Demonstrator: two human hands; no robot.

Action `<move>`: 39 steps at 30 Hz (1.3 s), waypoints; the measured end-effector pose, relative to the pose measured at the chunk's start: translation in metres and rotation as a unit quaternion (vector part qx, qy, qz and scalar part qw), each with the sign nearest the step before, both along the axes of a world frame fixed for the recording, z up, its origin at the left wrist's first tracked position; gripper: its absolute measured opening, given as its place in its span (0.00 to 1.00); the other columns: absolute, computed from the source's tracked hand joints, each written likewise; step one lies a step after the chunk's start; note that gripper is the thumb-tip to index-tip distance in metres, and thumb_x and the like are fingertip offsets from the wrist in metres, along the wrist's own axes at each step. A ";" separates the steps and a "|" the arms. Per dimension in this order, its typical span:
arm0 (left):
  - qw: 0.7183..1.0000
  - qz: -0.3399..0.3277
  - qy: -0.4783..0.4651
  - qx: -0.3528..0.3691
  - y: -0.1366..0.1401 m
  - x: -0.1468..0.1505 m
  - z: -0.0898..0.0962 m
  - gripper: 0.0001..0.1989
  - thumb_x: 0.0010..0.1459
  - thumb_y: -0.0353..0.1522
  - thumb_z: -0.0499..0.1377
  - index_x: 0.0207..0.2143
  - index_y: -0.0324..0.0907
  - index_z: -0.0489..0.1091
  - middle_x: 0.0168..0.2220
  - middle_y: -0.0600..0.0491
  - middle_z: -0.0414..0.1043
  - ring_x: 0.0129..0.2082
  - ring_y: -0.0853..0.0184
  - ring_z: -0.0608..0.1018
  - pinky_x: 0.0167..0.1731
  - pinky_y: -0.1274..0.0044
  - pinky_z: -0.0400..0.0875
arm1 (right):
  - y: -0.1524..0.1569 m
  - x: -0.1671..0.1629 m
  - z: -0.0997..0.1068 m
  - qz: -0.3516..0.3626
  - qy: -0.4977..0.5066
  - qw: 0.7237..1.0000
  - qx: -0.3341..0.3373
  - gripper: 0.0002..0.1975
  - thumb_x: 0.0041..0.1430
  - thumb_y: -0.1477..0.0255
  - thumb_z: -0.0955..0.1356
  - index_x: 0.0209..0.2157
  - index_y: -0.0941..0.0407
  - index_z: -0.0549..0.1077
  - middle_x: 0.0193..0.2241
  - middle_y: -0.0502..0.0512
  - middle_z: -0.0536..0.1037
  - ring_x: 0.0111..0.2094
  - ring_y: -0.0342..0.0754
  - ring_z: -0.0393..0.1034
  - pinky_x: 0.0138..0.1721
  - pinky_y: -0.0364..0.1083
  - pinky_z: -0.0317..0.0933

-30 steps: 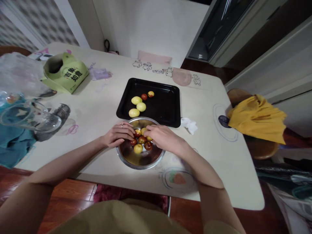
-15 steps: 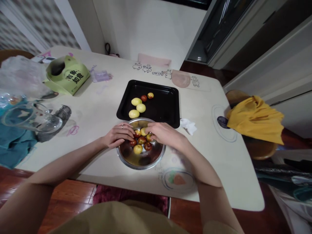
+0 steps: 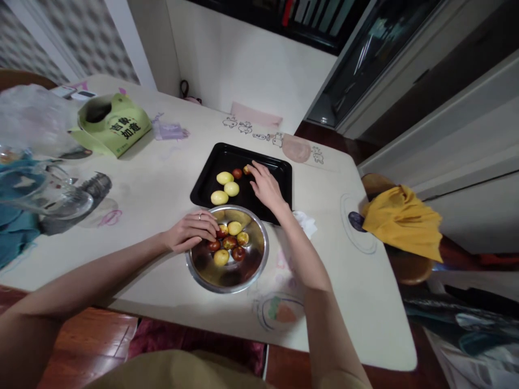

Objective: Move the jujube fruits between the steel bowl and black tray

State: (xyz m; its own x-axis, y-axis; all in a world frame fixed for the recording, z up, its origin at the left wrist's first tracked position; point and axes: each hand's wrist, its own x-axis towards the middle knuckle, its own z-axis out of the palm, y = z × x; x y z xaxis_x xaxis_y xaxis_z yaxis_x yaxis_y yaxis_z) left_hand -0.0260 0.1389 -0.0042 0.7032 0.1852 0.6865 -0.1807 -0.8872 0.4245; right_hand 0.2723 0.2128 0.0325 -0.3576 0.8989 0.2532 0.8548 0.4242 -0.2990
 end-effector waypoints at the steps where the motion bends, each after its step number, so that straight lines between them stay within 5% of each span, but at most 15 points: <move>1: 1.000 0.001 0.000 0.001 0.000 0.000 0.001 0.20 0.76 0.37 0.47 0.44 0.41 0.77 0.38 0.43 0.84 0.46 0.57 0.85 0.55 0.62 0.75 | 0.006 -0.002 -0.003 0.000 -0.013 1.000 -0.006 0.31 0.69 0.77 0.62 0.72 0.56 0.63 0.74 0.62 0.61 0.74 0.59 0.56 0.72 0.63 0.58; 6: 1.000 0.002 -0.001 0.004 -0.001 0.001 0.002 0.20 0.76 0.36 0.46 0.44 0.40 0.77 0.38 0.44 0.83 0.45 0.57 0.84 0.54 0.63 0.75 | 0.025 -0.005 -0.017 0.015 -0.052 0.998 -0.036 0.35 0.68 0.82 0.59 0.75 0.56 0.58 0.76 0.61 0.58 0.76 0.58 0.51 0.71 0.64 0.59; 12: 1.000 -0.001 0.001 -0.002 -0.002 0.001 0.000 0.19 0.75 0.36 0.47 0.45 0.41 0.77 0.38 0.44 0.84 0.46 0.57 0.84 0.55 0.63 0.75 | 0.023 0.000 -0.021 0.021 -0.069 0.997 -0.026 0.38 0.63 0.87 0.58 0.73 0.57 0.62 0.70 0.65 0.67 0.70 0.58 0.62 0.69 0.62 0.63; 20: 1.000 -0.005 -0.003 -0.012 -0.003 0.001 0.002 0.19 0.76 0.36 0.48 0.45 0.41 0.78 0.37 0.44 0.84 0.45 0.58 0.85 0.57 0.63 0.74 | 0.016 -0.002 -0.018 0.010 -0.107 0.994 0.020 0.29 0.64 0.86 0.59 0.64 0.58 0.72 0.67 0.65 0.70 0.63 0.62 0.66 0.62 0.62 0.69; 27: 1.000 -0.005 -0.009 -0.001 -0.002 0.001 -0.001 0.17 0.75 0.35 0.48 0.44 0.41 0.77 0.38 0.44 0.84 0.45 0.58 0.84 0.56 0.63 0.74 | 0.002 -0.006 -0.014 -0.018 -0.142 0.990 -0.003 0.21 0.71 0.80 0.61 0.60 0.60 0.75 0.57 0.68 0.77 0.56 0.61 0.71 0.57 0.58 0.70; 32: 1.000 0.001 -0.016 0.002 -0.002 0.001 0.000 0.18 0.75 0.35 0.48 0.43 0.42 0.77 0.37 0.45 0.84 0.44 0.59 0.85 0.56 0.64 0.75 | -0.028 0.002 0.001 -0.010 -0.085 0.996 0.023 0.20 0.70 0.79 0.63 0.60 0.58 0.74 0.56 0.66 0.79 0.58 0.61 0.70 0.60 0.59 0.68; 36: 1.000 0.002 -0.005 0.006 -0.001 0.000 0.000 0.19 0.76 0.36 0.48 0.43 0.42 0.79 0.38 0.44 0.85 0.45 0.58 0.85 0.56 0.63 0.75 | -0.078 0.005 0.027 0.022 0.025 0.998 0.057 0.18 0.72 0.74 0.65 0.60 0.52 0.74 0.55 0.62 0.80 0.56 0.61 0.71 0.60 0.62 0.68; 39: 1.000 0.002 -0.003 0.006 0.000 0.000 -0.001 0.19 0.76 0.36 0.48 0.44 0.42 0.79 0.39 0.44 0.85 0.46 0.58 0.85 0.56 0.63 0.75 | -0.121 -0.002 0.046 0.048 0.082 0.995 0.023 0.16 0.72 0.69 0.67 0.59 0.49 0.74 0.54 0.61 0.81 0.55 0.61 0.73 0.59 0.63 0.70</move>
